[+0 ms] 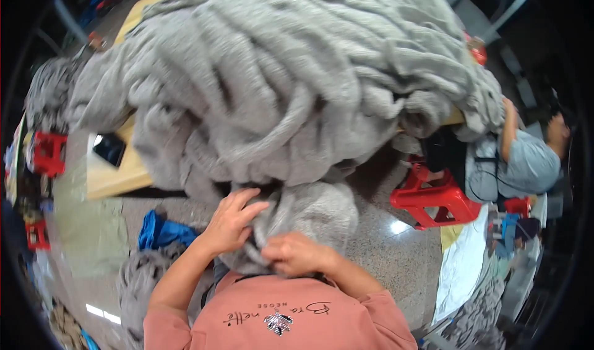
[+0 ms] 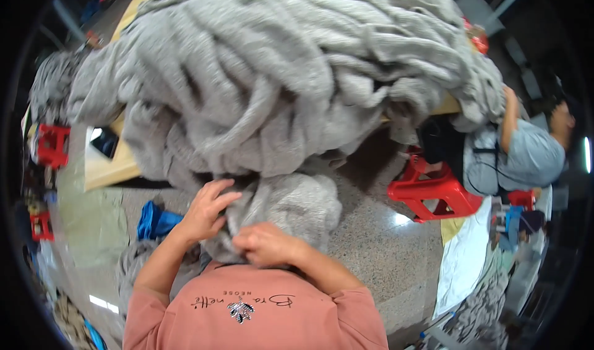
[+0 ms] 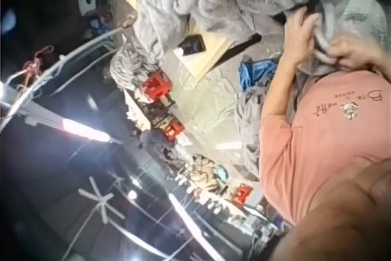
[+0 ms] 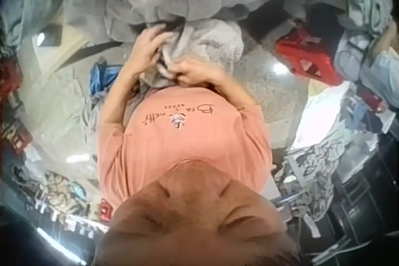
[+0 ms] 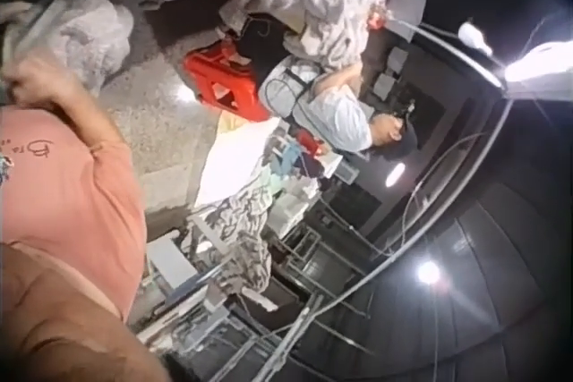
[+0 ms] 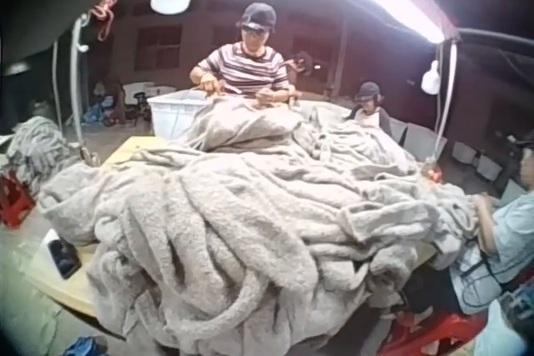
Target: Inspecting grey knitted garments for quality control, checking for defects or loose threads.
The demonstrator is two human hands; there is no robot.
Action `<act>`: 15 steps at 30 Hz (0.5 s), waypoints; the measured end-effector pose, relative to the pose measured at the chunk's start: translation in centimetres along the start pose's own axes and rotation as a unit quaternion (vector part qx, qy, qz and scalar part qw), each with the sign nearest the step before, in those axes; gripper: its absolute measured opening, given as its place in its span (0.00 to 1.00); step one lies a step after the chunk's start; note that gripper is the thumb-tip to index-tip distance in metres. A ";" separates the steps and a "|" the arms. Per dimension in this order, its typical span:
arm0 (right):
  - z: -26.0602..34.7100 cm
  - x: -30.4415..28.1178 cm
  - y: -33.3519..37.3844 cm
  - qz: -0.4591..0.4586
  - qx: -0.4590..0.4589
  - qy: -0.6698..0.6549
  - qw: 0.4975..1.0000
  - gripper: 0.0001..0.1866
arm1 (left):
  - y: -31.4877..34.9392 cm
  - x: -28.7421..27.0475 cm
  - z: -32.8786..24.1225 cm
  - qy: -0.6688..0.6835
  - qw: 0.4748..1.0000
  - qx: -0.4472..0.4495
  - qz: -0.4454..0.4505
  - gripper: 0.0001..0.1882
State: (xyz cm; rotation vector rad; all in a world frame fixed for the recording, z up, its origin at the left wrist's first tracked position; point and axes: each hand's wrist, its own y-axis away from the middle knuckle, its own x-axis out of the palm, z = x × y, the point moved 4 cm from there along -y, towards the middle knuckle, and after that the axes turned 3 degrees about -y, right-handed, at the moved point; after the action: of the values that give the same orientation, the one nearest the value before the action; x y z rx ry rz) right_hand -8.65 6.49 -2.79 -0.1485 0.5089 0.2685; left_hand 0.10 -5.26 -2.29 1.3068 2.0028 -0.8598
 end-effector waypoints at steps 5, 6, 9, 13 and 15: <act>3.4 -3.9 2.5 -0.134 -0.131 -0.219 0.958 0.09 | -1.7 3.1 3.2 0.137 0.988 -0.047 0.048 0.19; 3.1 -4.8 3.4 -0.185 -0.120 -0.274 0.936 0.08 | -1.5 3.4 4.3 0.192 0.975 -0.107 0.010 0.16; 1.8 -6.5 5.4 -0.294 -0.106 -0.444 0.840 0.07 | -0.3 3.5 7.6 0.304 0.924 -0.229 -0.030 0.08; 0.5 -6.6 6.7 -0.373 -0.061 -0.547 0.747 0.10 | 1.6 3.3 8.6 0.294 0.921 -0.253 -0.044 0.03; 1.5 -6.7 6.5 -0.374 -0.074 -0.438 0.814 0.07 | 1.9 3.8 7.2 0.269 0.937 -0.218 -0.043 0.11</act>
State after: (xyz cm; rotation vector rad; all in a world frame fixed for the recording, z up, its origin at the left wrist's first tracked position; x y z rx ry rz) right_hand -15.49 11.56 1.41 -0.3396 -0.5155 -0.4069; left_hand 1.49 -8.17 -9.98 1.2817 2.4941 -0.0555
